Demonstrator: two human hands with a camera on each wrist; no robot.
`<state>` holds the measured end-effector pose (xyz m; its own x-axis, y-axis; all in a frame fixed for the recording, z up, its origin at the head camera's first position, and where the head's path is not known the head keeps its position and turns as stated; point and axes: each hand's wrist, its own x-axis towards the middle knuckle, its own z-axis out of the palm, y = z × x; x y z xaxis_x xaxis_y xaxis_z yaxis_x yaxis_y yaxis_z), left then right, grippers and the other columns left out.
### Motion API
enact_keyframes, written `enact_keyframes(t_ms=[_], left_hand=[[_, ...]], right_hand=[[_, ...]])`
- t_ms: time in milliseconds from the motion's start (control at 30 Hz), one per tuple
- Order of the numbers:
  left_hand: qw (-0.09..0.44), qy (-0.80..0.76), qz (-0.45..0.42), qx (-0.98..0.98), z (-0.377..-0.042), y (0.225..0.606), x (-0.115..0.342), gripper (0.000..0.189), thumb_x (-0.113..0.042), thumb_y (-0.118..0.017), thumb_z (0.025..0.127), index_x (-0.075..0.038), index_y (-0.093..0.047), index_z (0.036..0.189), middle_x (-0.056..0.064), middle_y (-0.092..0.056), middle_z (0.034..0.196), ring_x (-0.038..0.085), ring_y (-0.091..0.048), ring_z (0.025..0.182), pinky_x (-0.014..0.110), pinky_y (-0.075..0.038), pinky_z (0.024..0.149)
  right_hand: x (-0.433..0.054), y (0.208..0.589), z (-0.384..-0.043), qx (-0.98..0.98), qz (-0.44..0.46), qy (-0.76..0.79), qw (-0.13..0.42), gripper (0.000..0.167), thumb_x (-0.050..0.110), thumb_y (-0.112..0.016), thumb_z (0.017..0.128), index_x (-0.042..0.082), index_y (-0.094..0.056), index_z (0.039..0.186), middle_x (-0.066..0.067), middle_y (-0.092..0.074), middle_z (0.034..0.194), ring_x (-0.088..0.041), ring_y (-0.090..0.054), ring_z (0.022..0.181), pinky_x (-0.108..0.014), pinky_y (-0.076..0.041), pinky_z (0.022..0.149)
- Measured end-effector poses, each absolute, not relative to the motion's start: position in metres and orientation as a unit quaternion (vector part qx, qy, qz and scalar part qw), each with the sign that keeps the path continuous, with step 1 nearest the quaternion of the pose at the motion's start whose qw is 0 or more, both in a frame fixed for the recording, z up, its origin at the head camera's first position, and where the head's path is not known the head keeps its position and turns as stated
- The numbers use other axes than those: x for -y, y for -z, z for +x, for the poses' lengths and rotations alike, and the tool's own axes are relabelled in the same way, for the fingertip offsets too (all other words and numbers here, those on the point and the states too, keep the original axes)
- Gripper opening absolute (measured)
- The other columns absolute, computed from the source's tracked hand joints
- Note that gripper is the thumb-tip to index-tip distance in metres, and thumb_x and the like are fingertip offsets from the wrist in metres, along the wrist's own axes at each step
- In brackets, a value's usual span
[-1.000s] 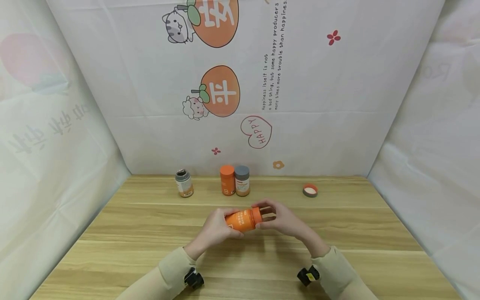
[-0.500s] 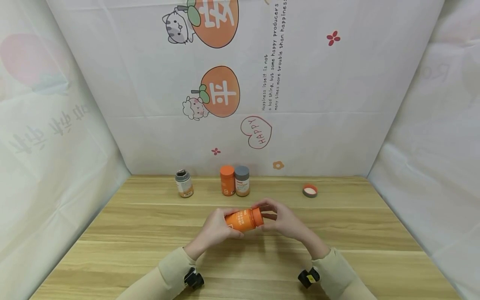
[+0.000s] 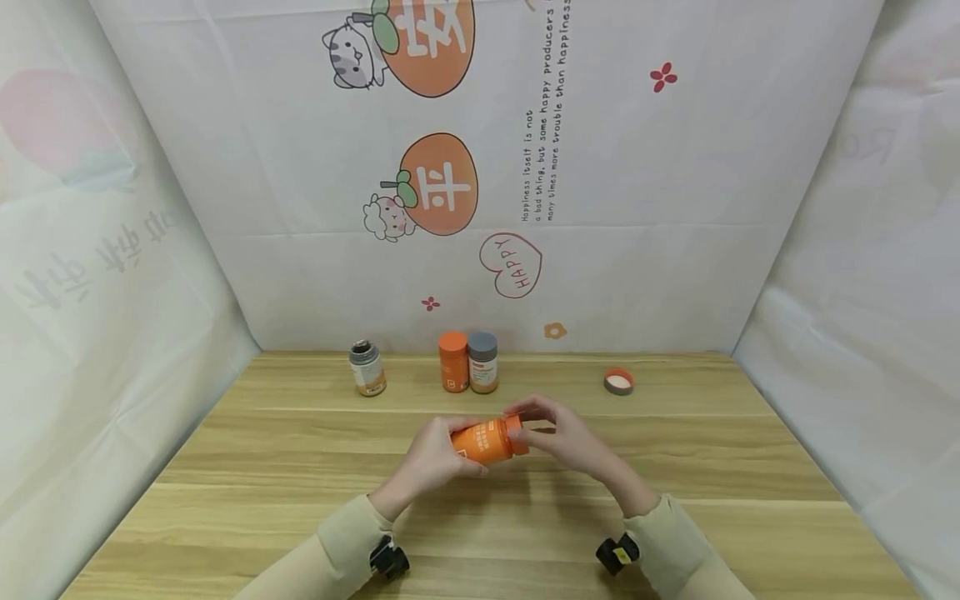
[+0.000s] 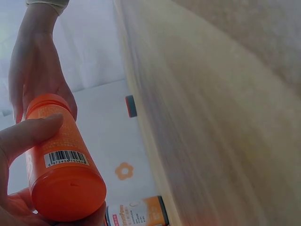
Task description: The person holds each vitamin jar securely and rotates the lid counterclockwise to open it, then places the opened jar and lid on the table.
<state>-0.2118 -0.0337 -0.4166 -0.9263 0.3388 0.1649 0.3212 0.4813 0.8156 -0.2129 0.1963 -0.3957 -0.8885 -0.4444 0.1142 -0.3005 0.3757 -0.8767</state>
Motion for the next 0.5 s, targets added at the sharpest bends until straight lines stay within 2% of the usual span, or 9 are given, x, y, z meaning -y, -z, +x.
enact_keyframes(t_ms=[233,500], left_hand=[[-0.001,-0.468,0.207,-0.859,-0.2111,0.4179,0.0296,0.057,-0.013,-0.088,0.058,-0.014,-0.069,0.112,-0.003,-0.069,0.099,0.009,-0.058,0.082,0.027,-0.047,0.072],[-0.006,-0.463,0.213,-0.861,-0.2096,0.4184,0.0286,0.057,-0.012,-0.088,0.057,-0.013,-0.069,0.111,-0.003,-0.069,0.098,0.008,-0.058,0.082,0.026,-0.047,0.072]], right_hand=[[-0.1957,0.3901,-0.2162,-0.842,-0.184,0.494,0.114,0.044,0.04,-0.05,0.097,0.006,-0.055,0.124,-0.012,-0.06,0.118,-0.023,-0.06,0.101,-0.044,-0.053,0.084],[-0.1934,0.3877,-0.214,-0.851,-0.119,0.476,0.19,0.06,0.05,-0.045,0.096,0.002,-0.05,0.131,-0.012,-0.062,0.114,-0.022,-0.063,0.098,-0.045,-0.054,0.081]])
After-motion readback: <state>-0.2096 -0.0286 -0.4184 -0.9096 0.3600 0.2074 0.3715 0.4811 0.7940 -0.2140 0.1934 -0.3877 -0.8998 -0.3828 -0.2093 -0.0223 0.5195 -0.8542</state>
